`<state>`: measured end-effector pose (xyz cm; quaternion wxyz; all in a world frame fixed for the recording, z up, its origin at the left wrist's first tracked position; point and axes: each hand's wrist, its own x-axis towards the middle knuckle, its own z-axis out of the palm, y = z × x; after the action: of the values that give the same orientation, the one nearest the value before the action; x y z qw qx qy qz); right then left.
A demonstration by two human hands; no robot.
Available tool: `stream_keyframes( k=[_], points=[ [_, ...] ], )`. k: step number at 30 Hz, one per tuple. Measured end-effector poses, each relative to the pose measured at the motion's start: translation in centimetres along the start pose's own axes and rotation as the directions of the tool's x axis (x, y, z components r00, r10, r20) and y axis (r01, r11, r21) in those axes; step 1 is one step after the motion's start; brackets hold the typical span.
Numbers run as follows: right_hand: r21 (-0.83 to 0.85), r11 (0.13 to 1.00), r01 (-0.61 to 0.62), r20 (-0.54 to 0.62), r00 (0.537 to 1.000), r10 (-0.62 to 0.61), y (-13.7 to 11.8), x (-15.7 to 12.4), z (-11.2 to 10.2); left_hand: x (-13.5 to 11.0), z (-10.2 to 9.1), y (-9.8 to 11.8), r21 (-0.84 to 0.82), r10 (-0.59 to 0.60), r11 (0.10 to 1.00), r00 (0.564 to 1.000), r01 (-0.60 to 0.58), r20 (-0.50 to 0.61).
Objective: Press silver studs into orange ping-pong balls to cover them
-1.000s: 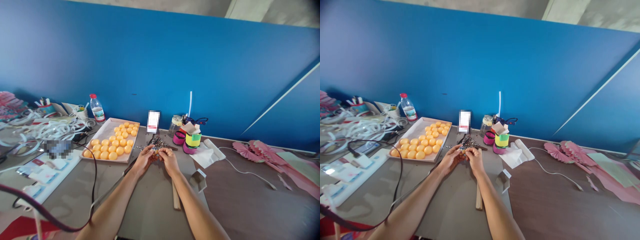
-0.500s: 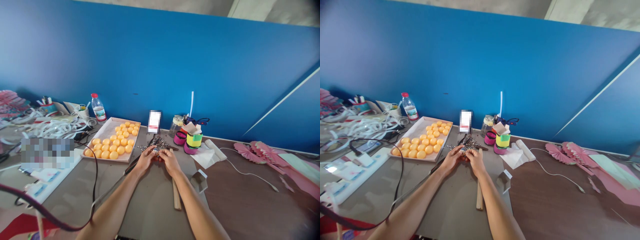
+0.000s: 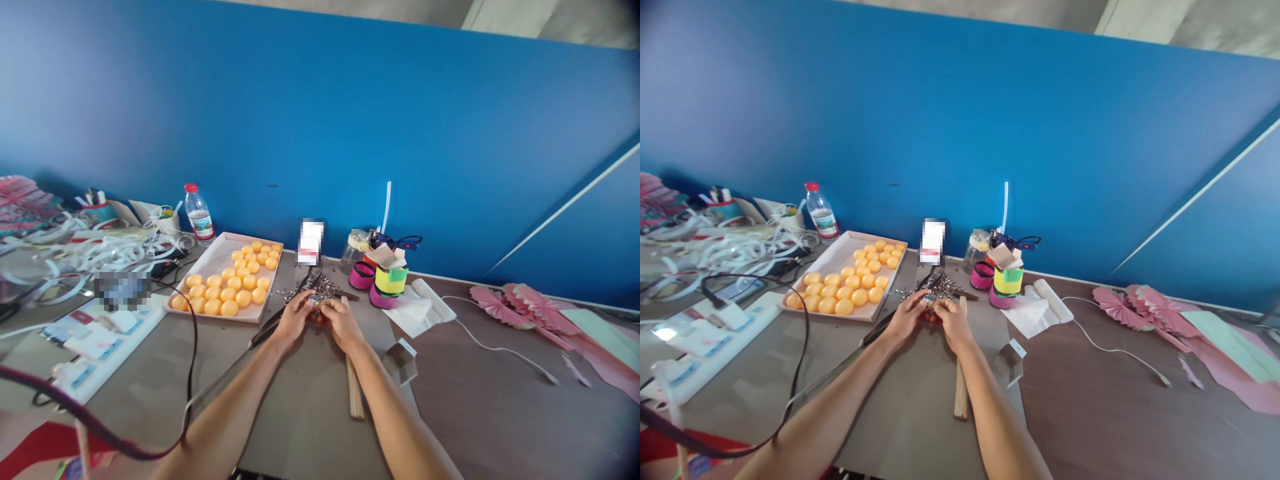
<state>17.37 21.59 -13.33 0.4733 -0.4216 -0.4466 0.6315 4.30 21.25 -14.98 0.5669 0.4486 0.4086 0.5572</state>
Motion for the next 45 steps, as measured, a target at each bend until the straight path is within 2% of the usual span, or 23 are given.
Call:
stream_keyframes(
  k=[4, 7, 13, 19, 23, 26, 28, 29, 31, 32, 34, 36, 37, 41, 45],
  points=[
    [-0.019, 1.0, -0.019, -0.001, 1.0, 0.019, 0.3, 0.0, 0.0, -0.2, 0.1, 0.5, 0.139, 0.112, 0.985, 0.991, -0.101, -0.074],
    [-0.022, 1.0, -0.02, -0.014, 1.0, 0.019, 0.7, 0.1, 0.0, -0.4, 0.3, 0.8, 0.143, 0.169, 0.978, 0.979, -0.153, -0.11],
    [-0.112, 0.993, 0.038, -0.091, 0.995, -0.049, 1.2, 0.3, -0.1, -0.6, 0.6, 0.7, 0.195, 0.197, 0.966, 0.973, -0.172, -0.117],
    [-0.209, 0.972, 0.105, -0.082, 0.989, -0.125, 1.2, 0.4, -0.1, -0.5, 0.5, 0.6, 0.227, 0.189, 0.96, 0.977, -0.163, -0.097],
    [-0.233, 0.959, 0.162, -0.102, 0.976, -0.19, 1.0, 0.5, 0.2, -0.5, 0.9, 0.5, 0.083, 0.103, 0.992, 0.992, -0.098, -0.069],
    [-0.146, 0.971, 0.191, -0.161, 0.963, -0.214, 0.6, 0.8, -0.3, -0.3, 1.0, 0.7, -0.137, 0.011, 0.99, 0.999, -0.017, -0.049],
    [-0.178, 0.957, 0.228, -0.225, 0.937, -0.266, 0.3, 1.1, -1.0, -0.1, 0.6, 1.1, -0.282, -0.008, 0.959, 0.996, -0.017, -0.09],
    [-0.287, 0.923, 0.258, -0.263, 0.905, -0.335, 0.1, 1.2, -1.5, 0.1, 0.3, 1.4, -0.33, -0.01, 0.943, 0.993, -0.028, -0.114],
    [-0.591, 0.755, 0.285, -0.185, 0.863, -0.47, -0.1, 1.2, -2.3, 0.3, -0.4, 1.9, -0.401, -0.021, 0.914, 0.984, -0.053, -0.179],
    [-0.714, 0.643, 0.278, -0.106, 0.864, -0.492, -0.2, 1.1, -2.5, 0.4, -0.8, 2.1, -0.42, -0.016, 0.905, 0.98, -0.07, -0.198],
    [-0.889, 0.402, 0.221, 0.019, 0.893, -0.449, -0.3, 0.7, -2.6, 0.5, -1.2, 2.4, -0.435, 0.0, 0.896, 0.979, -0.091, -0.205],
    [-0.965, 0.208, 0.16, 0.066, 0.916, -0.395, -0.4, 0.1, -2.3, 0.4, -1.2, 2.4, -0.434, 0.001, 0.897, 0.982, -0.085, -0.19],
    [-0.981, 0.141, 0.134, 0.07, 0.92, -0.386, -0.6, -0.1, -2.1, 0.4, -1.2, 2.3, -0.431, -0.005, 0.899, 0.983, -0.075, -0.183],
    [-0.996, 0.002, 0.087, 0.081, 0.937, -0.341, -1.1, -0.9, -1.7, 0.2, -0.8, 2.1, -0.417, -0.025, 0.908, 0.986, -0.047, -0.165],
    [-0.993, -0.041, 0.108, 0.115, 0.96, -0.255, -1.1, -0.8, -1.8, 0.0, -0.5, 2.1, -0.418, -0.018, 0.908, 0.991, -0.04, -0.133]
  ],
)
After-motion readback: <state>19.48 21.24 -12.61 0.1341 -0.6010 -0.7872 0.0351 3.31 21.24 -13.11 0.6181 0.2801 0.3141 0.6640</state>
